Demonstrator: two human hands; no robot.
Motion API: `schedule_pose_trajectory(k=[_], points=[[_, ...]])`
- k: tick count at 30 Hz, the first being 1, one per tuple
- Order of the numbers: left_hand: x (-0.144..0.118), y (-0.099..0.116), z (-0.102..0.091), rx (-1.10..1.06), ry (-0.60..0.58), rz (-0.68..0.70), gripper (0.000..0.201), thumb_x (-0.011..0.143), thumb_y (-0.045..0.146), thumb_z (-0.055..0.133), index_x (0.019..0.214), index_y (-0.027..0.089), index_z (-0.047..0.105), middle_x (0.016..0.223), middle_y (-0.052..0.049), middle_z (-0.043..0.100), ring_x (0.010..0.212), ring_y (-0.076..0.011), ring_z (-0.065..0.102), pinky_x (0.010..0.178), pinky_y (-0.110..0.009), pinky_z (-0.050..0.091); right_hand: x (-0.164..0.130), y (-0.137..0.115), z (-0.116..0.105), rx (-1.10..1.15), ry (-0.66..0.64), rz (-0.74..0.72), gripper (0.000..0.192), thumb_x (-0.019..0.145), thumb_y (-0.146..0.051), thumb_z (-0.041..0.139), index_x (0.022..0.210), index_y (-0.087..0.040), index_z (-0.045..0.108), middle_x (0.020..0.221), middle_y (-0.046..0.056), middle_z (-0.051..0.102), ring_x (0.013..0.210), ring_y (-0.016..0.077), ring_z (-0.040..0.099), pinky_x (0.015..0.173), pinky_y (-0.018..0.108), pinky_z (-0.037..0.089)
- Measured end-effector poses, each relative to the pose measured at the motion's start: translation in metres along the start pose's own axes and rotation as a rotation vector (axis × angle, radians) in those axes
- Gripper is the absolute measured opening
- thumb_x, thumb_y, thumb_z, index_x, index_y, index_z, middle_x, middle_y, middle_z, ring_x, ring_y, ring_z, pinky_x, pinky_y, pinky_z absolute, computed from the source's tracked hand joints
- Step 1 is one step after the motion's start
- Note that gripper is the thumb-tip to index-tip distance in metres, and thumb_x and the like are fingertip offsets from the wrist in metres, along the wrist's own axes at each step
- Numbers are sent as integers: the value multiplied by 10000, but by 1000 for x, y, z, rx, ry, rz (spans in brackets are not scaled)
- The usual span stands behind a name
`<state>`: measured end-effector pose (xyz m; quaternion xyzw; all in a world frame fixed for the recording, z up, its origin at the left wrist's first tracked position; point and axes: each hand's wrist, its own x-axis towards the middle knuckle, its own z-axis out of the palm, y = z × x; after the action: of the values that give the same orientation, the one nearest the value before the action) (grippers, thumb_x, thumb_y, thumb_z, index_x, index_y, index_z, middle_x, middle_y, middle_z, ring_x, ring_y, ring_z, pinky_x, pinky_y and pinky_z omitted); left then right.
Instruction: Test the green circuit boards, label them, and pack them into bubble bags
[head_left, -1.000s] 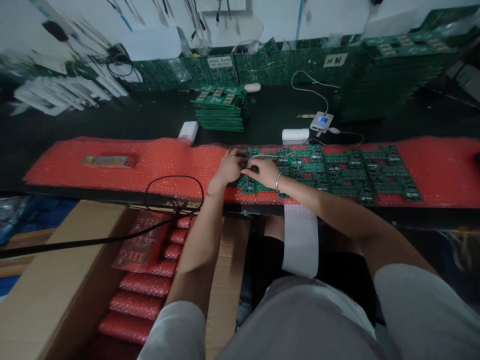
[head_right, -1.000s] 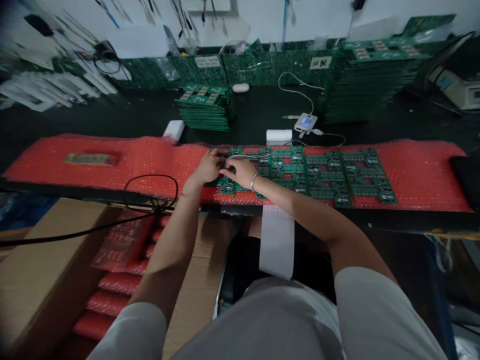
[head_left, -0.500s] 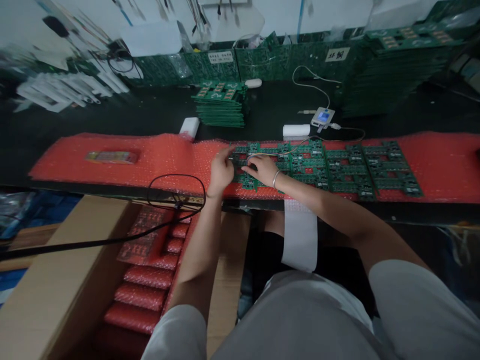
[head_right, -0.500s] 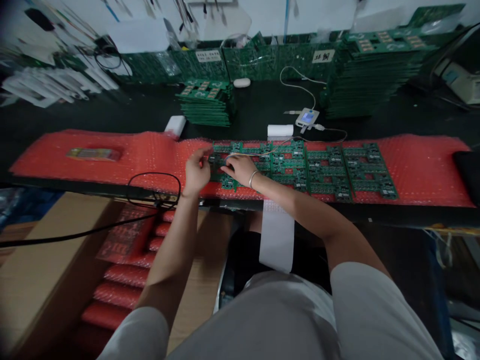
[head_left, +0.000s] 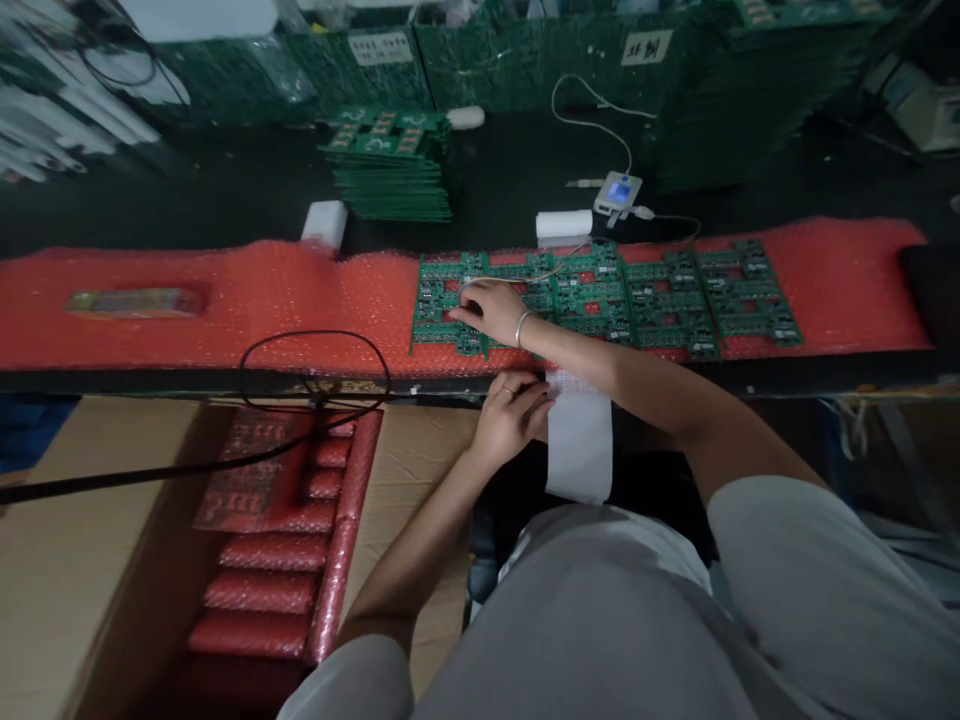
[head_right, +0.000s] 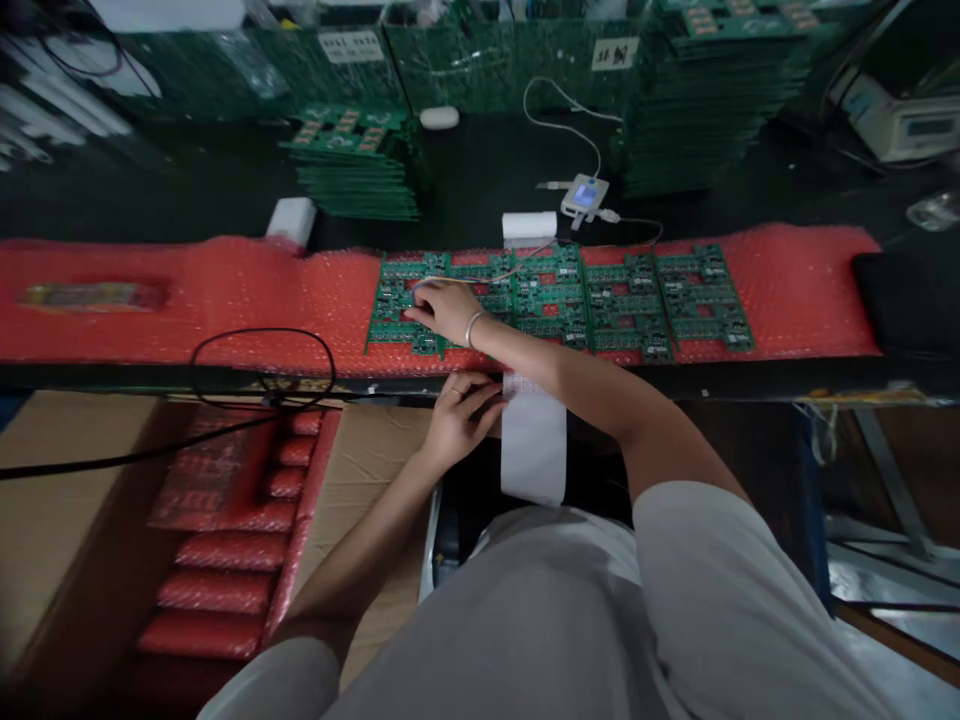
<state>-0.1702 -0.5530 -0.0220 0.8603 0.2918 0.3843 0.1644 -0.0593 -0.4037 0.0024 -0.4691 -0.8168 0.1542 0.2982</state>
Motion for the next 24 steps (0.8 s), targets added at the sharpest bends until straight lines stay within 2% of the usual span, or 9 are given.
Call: schedule_pose_trajectory(k=[2, 5, 10, 15, 18, 21, 24], points=[[-3, -6, 14, 42, -8, 8, 211, 983, 299, 657, 1158, 189, 699, 1079, -106, 663, 1019, -252, 607, 845, -395, 524, 0, 0, -1, -1, -11, 4, 253, 986, -381, 599, 868, -163, 653, 922, 72, 668, 904, 212, 569, 856, 333, 383], [-5, -14, 23, 73, 5, 3, 224, 986, 291, 654, 1189, 214, 708, 1097, -102, 668, 1048, -259, 608, 843, -404, 511, 0, -2, -3, -4, -18, 6, 239, 985, -369, 601, 872, -164, 648, 912, 63, 661, 894, 209, 561, 849, 330, 380], [-5, -15, 21, -40, 42, -49, 168, 980, 276, 666, 1132, 244, 729, 1078, -73, 675, 1044, -230, 616, 892, -406, 515, -1, -2, -3, 1, -22, 9, 232, 994, -368, 577, 883, -174, 643, 911, 58, 651, 884, 207, 545, 848, 336, 378], [-4, -11, 23, -75, 58, -119, 98, 952, 232, 676, 1025, 221, 741, 1058, -70, 679, 1024, -227, 616, 897, -403, 510, -1, -2, -2, 7, -8, 10, 230, 986, -363, 591, 873, -169, 642, 904, 61, 655, 888, 210, 556, 851, 332, 380], [-3, -10, 24, -65, 71, -138, 155, 954, 275, 686, 1087, 211, 733, 1059, -76, 677, 1020, -229, 610, 902, -403, 508, -1, -3, -2, 1, -5, 13, 229, 985, -360, 597, 859, -174, 641, 897, 59, 661, 891, 209, 566, 856, 323, 382], [-5, -11, 24, -16, 31, -123, 245, 987, 327, 652, 1198, 225, 721, 1084, -88, 672, 1042, -235, 602, 910, -406, 499, -1, -3, -2, -1, -6, 8, 229, 988, -364, 594, 859, -181, 641, 899, 57, 662, 892, 208, 564, 862, 321, 381], [-11, -12, 25, 121, -55, -74, 282, 1009, 335, 612, 1265, 268, 709, 1171, -110, 662, 1096, -258, 592, 912, -416, 483, -1, -4, -3, 0, -10, 12, 226, 985, -360, 598, 863, -174, 639, 909, 61, 658, 891, 205, 552, 858, 320, 372]])
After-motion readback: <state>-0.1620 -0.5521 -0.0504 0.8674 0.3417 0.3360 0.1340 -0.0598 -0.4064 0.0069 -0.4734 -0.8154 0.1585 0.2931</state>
